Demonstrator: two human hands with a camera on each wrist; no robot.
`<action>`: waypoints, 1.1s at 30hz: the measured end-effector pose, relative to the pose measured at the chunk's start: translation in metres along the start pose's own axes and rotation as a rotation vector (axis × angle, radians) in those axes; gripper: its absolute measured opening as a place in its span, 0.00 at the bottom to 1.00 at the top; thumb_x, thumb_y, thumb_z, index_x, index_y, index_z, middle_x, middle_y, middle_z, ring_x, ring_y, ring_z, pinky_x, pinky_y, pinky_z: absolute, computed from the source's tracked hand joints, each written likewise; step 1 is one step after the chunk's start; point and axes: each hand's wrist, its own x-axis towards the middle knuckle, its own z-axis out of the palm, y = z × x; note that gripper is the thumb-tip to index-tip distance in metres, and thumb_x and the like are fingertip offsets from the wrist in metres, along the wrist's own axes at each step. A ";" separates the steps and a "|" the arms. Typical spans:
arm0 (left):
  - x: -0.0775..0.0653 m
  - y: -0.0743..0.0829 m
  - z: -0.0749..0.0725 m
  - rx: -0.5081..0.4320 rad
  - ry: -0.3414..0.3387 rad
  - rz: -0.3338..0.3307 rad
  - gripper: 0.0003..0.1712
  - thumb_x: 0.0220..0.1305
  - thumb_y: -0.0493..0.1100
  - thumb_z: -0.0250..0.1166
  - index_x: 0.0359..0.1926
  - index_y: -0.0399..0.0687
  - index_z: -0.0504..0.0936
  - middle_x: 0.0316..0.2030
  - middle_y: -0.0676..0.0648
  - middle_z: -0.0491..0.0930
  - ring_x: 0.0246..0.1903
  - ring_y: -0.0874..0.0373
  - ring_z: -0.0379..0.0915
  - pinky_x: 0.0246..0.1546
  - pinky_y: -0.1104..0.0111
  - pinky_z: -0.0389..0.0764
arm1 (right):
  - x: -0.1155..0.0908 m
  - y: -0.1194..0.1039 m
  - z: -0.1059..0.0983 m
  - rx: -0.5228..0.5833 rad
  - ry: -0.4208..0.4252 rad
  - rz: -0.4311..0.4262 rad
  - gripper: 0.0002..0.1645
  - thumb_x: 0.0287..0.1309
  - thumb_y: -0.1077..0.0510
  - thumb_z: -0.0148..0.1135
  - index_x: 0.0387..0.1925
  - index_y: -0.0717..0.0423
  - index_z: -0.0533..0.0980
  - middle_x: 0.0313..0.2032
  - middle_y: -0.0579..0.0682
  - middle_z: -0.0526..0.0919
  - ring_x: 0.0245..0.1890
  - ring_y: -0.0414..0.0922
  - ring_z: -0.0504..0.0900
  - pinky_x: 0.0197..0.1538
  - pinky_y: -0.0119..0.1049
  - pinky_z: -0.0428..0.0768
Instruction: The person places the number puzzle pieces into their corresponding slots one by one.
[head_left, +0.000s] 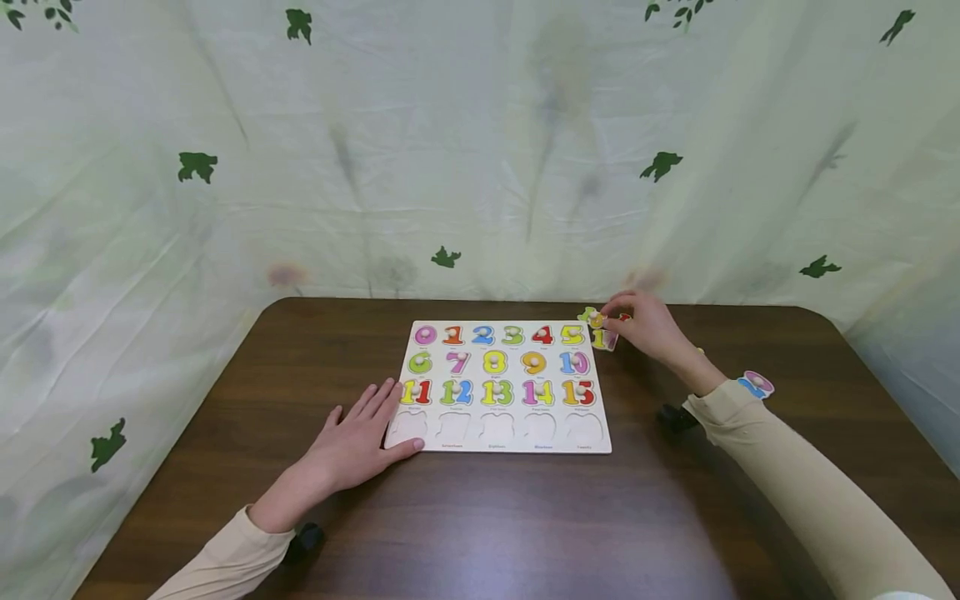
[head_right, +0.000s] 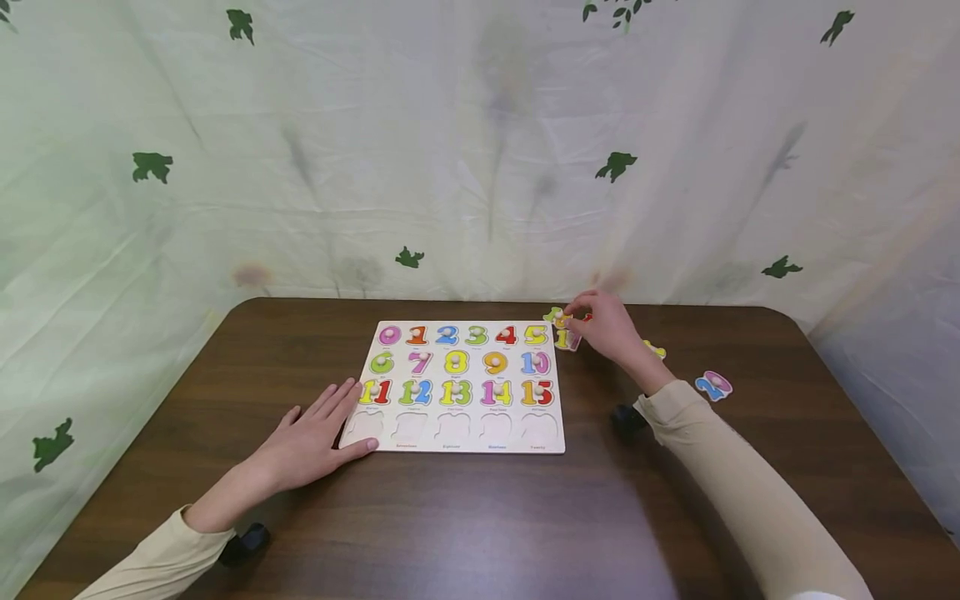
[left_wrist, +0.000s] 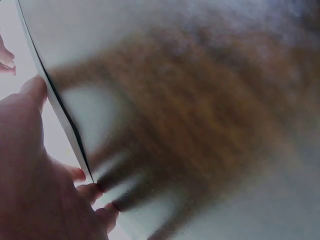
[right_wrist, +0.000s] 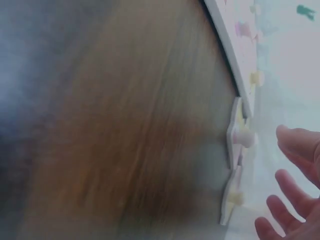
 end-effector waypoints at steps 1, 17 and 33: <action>0.000 0.000 0.000 0.001 -0.003 -0.002 0.59 0.59 0.79 0.51 0.78 0.44 0.49 0.76 0.41 0.47 0.74 0.41 0.43 0.61 0.30 0.48 | 0.003 0.001 0.001 -0.006 -0.003 0.010 0.12 0.62 0.60 0.66 0.44 0.64 0.83 0.54 0.62 0.76 0.56 0.58 0.69 0.57 0.56 0.68; 0.000 0.003 -0.004 0.014 -0.003 0.000 0.58 0.61 0.77 0.52 0.78 0.45 0.48 0.76 0.42 0.47 0.74 0.42 0.42 0.62 0.31 0.48 | 0.024 0.003 0.012 -0.098 -0.042 0.063 0.13 0.61 0.56 0.67 0.41 0.63 0.83 0.53 0.64 0.76 0.52 0.59 0.68 0.57 0.55 0.66; 0.000 0.001 -0.003 0.021 -0.012 -0.011 0.58 0.60 0.78 0.51 0.78 0.44 0.49 0.76 0.41 0.47 0.74 0.41 0.42 0.62 0.31 0.48 | 0.026 0.002 0.012 -0.138 0.017 0.039 0.10 0.62 0.58 0.64 0.39 0.62 0.83 0.52 0.63 0.73 0.53 0.60 0.67 0.53 0.56 0.69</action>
